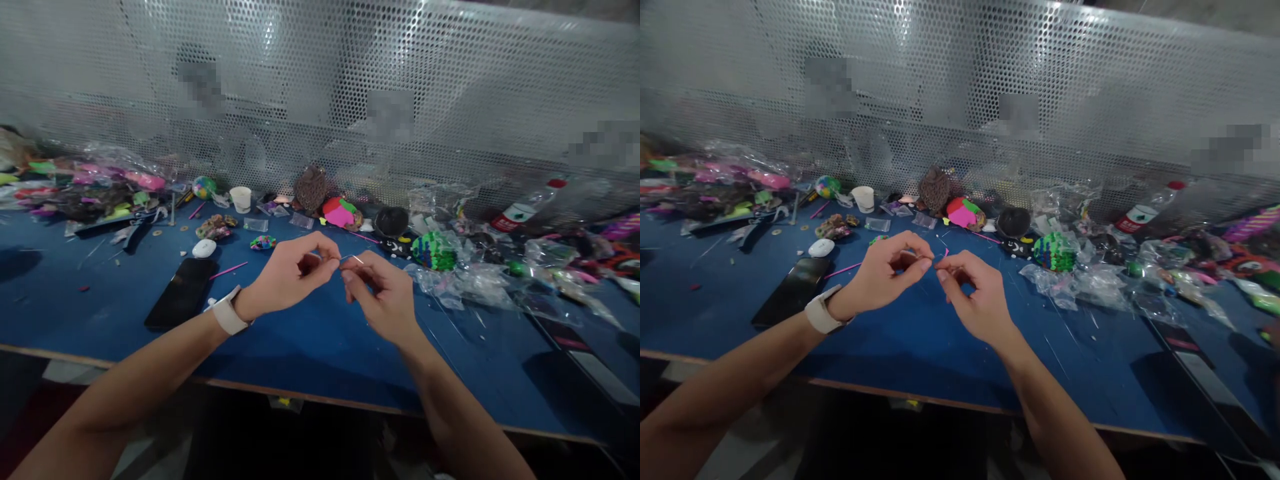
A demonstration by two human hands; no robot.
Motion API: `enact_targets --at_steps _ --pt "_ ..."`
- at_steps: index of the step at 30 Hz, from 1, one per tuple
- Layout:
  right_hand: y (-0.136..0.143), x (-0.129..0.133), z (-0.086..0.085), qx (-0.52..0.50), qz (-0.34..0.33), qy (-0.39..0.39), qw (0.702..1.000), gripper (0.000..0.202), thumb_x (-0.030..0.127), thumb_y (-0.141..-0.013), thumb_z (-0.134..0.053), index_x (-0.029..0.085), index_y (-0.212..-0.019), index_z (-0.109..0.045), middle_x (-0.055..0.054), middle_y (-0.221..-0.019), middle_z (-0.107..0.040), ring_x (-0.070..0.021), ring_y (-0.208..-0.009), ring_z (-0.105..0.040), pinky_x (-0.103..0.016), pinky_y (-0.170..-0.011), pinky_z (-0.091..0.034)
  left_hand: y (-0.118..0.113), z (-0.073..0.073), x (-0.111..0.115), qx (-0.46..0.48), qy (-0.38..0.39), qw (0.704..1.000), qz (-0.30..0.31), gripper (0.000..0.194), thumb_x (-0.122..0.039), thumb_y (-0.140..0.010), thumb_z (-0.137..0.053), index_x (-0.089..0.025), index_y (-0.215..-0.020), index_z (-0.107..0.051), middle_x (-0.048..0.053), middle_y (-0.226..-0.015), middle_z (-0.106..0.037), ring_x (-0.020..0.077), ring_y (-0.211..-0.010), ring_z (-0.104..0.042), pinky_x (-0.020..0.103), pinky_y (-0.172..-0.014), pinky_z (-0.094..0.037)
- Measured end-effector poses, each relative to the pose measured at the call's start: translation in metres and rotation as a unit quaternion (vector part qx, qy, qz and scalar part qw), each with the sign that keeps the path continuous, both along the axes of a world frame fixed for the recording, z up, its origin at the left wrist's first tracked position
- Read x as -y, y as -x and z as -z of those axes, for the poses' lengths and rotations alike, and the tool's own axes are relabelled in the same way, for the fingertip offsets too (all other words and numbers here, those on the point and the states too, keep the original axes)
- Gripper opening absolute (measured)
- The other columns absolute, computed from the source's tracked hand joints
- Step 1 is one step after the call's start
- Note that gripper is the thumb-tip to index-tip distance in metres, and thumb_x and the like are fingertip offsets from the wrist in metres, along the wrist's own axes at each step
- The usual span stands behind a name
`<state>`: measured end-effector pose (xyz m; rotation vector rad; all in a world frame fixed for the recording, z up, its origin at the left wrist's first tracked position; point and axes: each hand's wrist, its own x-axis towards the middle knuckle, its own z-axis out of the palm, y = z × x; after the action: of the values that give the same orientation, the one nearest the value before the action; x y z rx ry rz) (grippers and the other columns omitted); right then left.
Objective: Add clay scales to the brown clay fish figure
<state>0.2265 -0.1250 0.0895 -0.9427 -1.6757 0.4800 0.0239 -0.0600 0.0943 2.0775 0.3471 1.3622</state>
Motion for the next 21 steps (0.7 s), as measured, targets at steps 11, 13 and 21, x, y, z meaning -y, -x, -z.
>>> enact_targets --at_steps 11,13,21 --pt "0.010 0.001 0.014 -0.039 -0.016 0.107 0.993 0.010 0.033 -0.102 -0.074 0.024 -0.101 -0.072 0.006 -0.066 -0.070 -0.0122 -0.049 -0.067 -0.026 -0.051 -0.054 0.006 0.019 -0.014 -0.048 -0.294 0.931 -0.210 0.012 -0.016 -0.111 -0.067 -0.018 -0.119 -0.077 -0.003 -0.084 -0.078 0.0049 -0.064 -0.066 0.016 -0.062 -0.051" --pt "0.014 0.002 0.016 -0.089 -0.049 0.159 0.982 0.019 0.039 -0.099 -0.081 0.023 -0.100 -0.070 0.005 -0.065 -0.074 -0.0120 -0.046 -0.065 -0.025 -0.048 -0.052 0.007 0.021 -0.016 -0.053 -0.345 0.909 -0.229 0.017 -0.017 -0.113 -0.066 -0.019 -0.126 -0.076 -0.003 -0.086 -0.080 0.0050 -0.066 -0.069 0.015 -0.061 -0.050" --pt "0.020 0.000 0.015 -0.162 -0.080 0.216 0.960 0.034 0.050 -0.093 -0.091 0.023 -0.094 -0.070 0.004 -0.058 -0.074 -0.0113 -0.039 -0.060 -0.023 -0.041 -0.045 0.008 0.021 -0.014 -0.065 -0.336 0.915 -0.212 0.016 -0.017 -0.111 -0.068 -0.020 -0.122 -0.079 -0.001 -0.092 -0.084 0.0060 -0.071 -0.076 0.014 -0.065 -0.055"
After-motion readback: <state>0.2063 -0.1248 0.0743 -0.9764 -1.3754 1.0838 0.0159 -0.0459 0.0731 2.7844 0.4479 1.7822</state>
